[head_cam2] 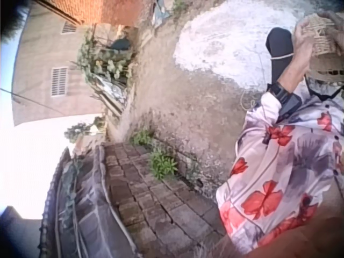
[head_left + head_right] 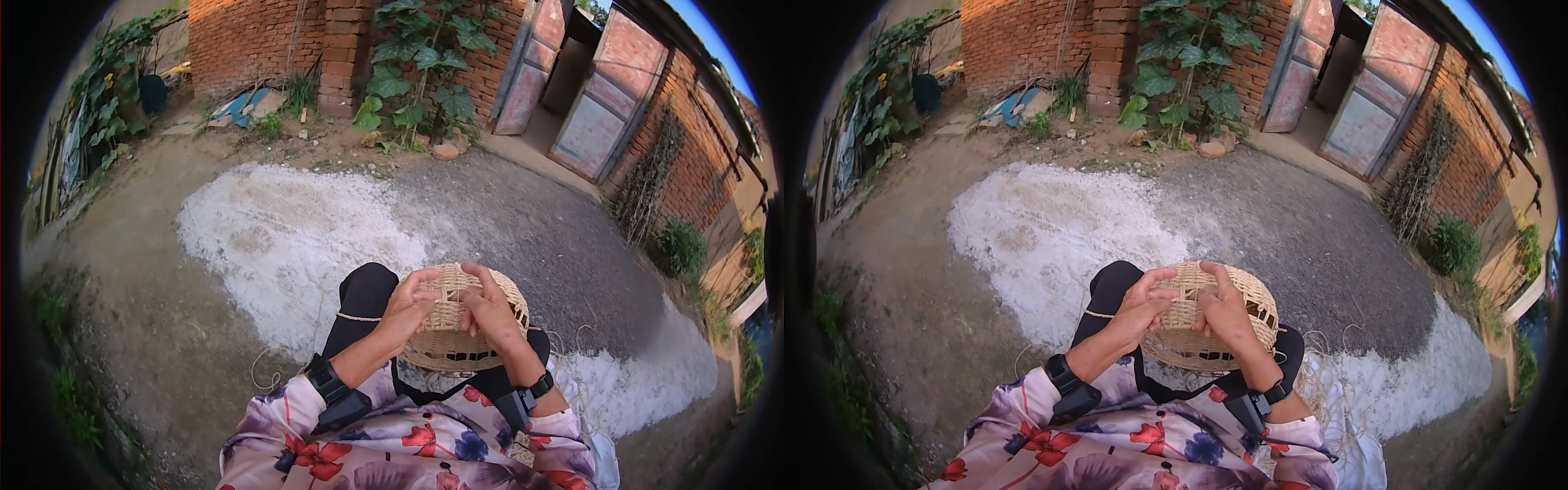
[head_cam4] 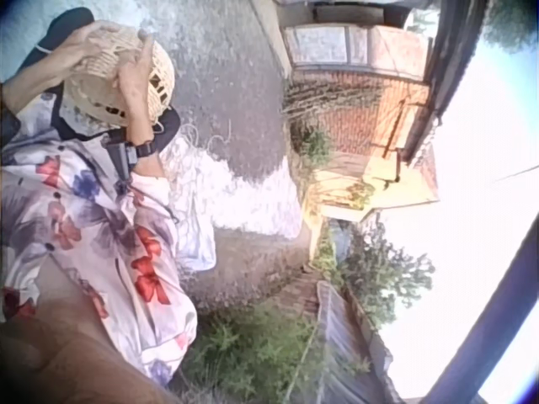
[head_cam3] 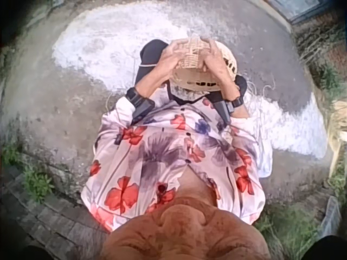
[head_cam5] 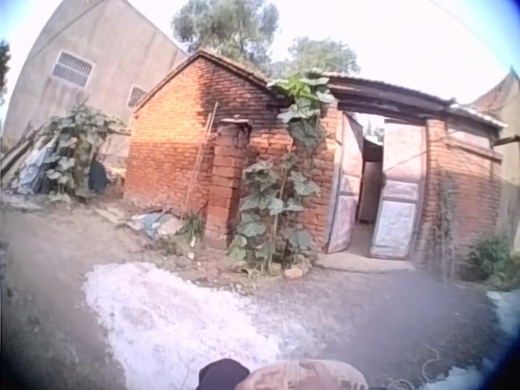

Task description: Weaving a small basket using thin strips of bamboo or wood.

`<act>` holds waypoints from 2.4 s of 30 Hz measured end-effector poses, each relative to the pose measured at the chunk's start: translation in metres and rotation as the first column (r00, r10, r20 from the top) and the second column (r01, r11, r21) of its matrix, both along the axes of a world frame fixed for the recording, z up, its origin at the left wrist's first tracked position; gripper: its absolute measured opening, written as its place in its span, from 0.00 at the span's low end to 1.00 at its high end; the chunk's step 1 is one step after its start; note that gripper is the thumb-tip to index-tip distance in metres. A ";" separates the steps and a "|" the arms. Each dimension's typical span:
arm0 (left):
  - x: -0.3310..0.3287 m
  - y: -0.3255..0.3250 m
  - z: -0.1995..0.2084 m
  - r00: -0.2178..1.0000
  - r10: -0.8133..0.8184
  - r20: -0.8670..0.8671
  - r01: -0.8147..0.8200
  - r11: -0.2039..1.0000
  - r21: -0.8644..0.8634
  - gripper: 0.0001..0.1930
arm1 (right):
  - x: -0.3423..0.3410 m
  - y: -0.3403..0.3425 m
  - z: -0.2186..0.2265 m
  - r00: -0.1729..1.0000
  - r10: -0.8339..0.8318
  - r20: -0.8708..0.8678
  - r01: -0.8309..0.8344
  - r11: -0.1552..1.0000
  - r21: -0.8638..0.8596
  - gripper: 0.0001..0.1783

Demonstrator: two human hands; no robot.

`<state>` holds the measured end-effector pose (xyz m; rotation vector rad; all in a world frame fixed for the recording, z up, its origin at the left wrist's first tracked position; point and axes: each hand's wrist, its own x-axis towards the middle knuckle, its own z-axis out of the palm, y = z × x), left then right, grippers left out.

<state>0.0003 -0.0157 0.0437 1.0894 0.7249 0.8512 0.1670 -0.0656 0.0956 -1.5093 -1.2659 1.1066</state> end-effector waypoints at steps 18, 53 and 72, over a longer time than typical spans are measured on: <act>0.020 0.023 0.030 0.628 0.515 -0.584 0.367 0.465 0.805 0.07 | -0.012 -0.010 -0.011 0.977 -0.129 -0.167 0.139 0.989 0.051 0.30; 0.042 0.001 0.063 0.951 0.116 -0.285 0.081 0.801 0.593 0.05 | 0.108 -0.094 0.018 0.641 -0.643 0.420 0.261 0.696 0.669 0.04; 0.053 -0.041 0.098 0.948 0.187 -0.259 0.173 0.381 0.908 0.05 | 0.132 -0.121 0.004 0.811 -0.566 -0.147 0.565 0.693 0.448 0.08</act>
